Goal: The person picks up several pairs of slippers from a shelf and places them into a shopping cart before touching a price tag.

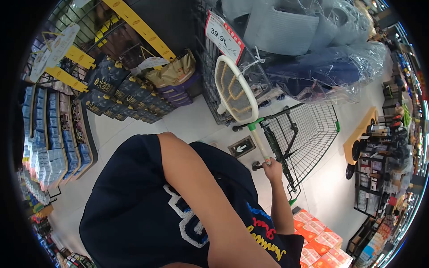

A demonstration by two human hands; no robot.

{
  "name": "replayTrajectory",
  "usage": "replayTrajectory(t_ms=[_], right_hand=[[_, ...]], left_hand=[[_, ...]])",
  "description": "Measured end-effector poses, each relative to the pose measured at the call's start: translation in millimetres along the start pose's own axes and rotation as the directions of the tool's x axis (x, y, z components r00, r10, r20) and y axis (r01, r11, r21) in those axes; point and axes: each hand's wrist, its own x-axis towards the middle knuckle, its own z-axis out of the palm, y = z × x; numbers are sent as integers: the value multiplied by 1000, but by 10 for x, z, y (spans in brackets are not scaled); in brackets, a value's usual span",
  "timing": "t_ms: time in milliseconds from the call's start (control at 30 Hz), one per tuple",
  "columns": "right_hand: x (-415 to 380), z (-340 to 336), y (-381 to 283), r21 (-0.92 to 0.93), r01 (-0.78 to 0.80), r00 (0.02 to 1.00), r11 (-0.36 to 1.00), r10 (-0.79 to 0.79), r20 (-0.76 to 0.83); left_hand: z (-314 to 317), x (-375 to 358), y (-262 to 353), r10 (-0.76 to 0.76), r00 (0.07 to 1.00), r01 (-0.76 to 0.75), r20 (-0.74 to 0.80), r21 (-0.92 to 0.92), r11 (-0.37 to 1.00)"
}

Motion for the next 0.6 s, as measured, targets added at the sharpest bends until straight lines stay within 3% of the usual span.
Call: replayTrajectory(t_ms=[167,233,367,467,600], right_hand=[[-20,-6,-36,14,-9,1000,1000,10,-6],[3,19,-1,13,-5,1000,1000,5,-17],[-15,2,-30,-29,38,998,999,-39,-41],[-2,4,-37,-13,10,1000,1000,-10,-9],[12,40,20,-48,42,998,998,-45,-49]], left_hand=[[68,9,2,-23,999,23,-28,-1,1000],[6,2,-46,29,998,-26,54,-61,998],[3,-13,-69,53,995,-59,90,62,996],[25,21,-401,187,975,-133,118,-360,923],[-86,37,-326,124,973,-111,193,-74,991]])
